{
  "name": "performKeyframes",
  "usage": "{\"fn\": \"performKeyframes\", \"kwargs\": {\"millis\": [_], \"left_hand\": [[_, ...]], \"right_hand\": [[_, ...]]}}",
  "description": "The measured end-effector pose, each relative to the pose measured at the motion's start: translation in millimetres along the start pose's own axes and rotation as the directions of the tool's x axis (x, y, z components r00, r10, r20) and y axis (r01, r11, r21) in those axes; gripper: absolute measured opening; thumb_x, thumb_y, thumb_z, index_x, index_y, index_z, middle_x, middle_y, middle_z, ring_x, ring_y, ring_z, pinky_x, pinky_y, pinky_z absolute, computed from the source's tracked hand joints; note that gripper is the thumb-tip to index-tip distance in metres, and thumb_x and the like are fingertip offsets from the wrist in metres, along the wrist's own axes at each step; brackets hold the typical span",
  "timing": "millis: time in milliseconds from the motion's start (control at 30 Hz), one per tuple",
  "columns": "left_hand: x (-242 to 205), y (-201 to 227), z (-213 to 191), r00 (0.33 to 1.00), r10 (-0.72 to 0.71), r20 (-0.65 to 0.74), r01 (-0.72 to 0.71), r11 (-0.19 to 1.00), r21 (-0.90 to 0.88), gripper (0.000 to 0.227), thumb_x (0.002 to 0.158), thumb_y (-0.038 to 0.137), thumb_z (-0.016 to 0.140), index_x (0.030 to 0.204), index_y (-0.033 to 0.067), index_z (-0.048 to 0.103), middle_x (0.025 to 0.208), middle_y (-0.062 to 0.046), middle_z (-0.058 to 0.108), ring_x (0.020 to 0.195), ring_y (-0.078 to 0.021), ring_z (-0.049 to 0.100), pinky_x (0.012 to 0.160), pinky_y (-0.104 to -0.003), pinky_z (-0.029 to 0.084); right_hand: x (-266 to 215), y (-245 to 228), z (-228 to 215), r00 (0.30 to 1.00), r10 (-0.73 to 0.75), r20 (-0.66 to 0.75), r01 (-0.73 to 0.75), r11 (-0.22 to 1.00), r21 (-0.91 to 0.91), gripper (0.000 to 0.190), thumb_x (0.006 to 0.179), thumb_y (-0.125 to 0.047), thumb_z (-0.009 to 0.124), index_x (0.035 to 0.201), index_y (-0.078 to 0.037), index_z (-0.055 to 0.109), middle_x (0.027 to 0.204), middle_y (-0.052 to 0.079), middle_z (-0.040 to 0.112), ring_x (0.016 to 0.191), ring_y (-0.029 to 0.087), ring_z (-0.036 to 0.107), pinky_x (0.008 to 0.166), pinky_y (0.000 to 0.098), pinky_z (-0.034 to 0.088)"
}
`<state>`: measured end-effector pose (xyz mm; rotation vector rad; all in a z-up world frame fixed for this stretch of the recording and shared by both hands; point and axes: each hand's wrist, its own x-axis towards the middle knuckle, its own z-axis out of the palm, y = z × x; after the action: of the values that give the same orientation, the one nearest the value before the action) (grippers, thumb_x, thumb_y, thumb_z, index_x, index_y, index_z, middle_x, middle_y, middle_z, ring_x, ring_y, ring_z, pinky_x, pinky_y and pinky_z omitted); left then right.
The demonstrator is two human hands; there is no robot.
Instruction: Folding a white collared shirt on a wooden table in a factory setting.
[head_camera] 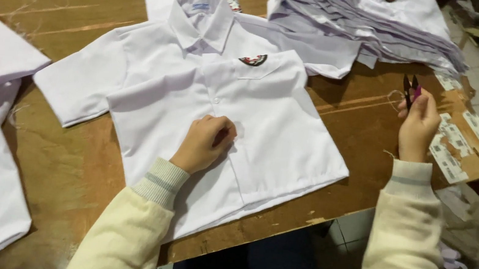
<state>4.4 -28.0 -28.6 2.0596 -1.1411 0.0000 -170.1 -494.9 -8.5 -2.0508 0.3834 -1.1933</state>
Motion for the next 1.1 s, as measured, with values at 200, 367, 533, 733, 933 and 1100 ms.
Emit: {"fn": "performKeyframes", "kwargs": {"millis": [200,367,533,733,933,1100], "left_hand": [[1,6,-6,0.998,-0.068,0.005,0.068,0.989,-0.130,0.023,0.084,0.006,0.072,0.101,0.0158,0.062,0.089,-0.006,0.074,0.095,-0.0323,0.070,0.090,-0.044,0.054],[1,11,-9,0.997,-0.072,-0.007,0.071,0.989,-0.129,0.024,0.083,0.005,0.072,0.102,0.0154,0.061,0.088,-0.007,0.074,0.094,-0.0326,0.071,0.089,-0.044,0.055],[3,13,-13,0.996,-0.089,-0.001,0.088,0.985,-0.149,0.024,0.085,0.005,0.072,0.102,0.0156,0.059,0.087,-0.007,0.073,0.091,-0.0310,0.072,0.088,-0.043,0.056],[5,9,-10,0.996,-0.078,0.034,0.083,0.977,-0.196,0.018,0.089,0.012,0.072,0.101,0.0156,0.058,0.083,-0.006,0.071,0.087,-0.0298,0.071,0.085,-0.042,0.057],[5,17,-20,0.995,-0.095,0.012,0.095,0.963,-0.251,0.017,0.090,0.011,0.073,0.096,0.0148,0.058,0.080,-0.005,0.072,0.083,-0.0271,0.071,0.082,-0.039,0.058],[4,15,-19,0.996,-0.086,-0.009,0.079,0.947,-0.311,0.017,0.089,0.008,0.073,0.095,0.0120,0.057,0.081,-0.009,0.073,0.084,-0.0296,0.072,0.082,-0.041,0.058]], "right_hand": [[-30,-160,63,0.863,-0.246,0.441,0.151,0.959,0.239,0.032,0.105,-0.022,0.061,0.121,0.003,0.073,0.088,0.016,0.066,0.062,0.022,0.068,0.061,0.0308,0.054],[-44,-220,120,0.630,-0.222,0.744,0.057,0.969,0.241,0.036,0.097,-0.013,0.066,0.131,-0.002,0.063,0.096,0.014,0.060,0.062,0.022,0.072,0.059,0.0323,0.056],[-45,-211,154,0.505,-0.098,0.857,0.020,0.995,0.102,0.036,0.099,-0.020,0.065,0.130,-0.003,0.057,0.097,0.016,0.069,0.070,0.027,0.067,0.063,0.0404,0.055],[-46,-223,144,0.398,-0.007,0.917,0.073,0.997,-0.024,0.034,0.102,-0.034,0.056,0.131,-0.017,0.061,0.079,0.014,0.070,0.074,0.028,0.067,0.073,0.0428,0.057],[-62,-206,150,0.398,-0.145,0.906,0.374,0.927,-0.016,0.031,0.096,-0.046,0.066,0.114,-0.021,0.070,0.096,0.001,0.070,0.079,0.028,0.071,0.070,0.0431,0.060],[-71,-202,155,0.412,-0.081,0.908,0.428,0.896,-0.115,0.026,0.092,-0.047,0.067,0.109,-0.027,0.069,0.101,-0.007,0.067,0.083,0.026,0.072,0.074,0.0426,0.061]]}}
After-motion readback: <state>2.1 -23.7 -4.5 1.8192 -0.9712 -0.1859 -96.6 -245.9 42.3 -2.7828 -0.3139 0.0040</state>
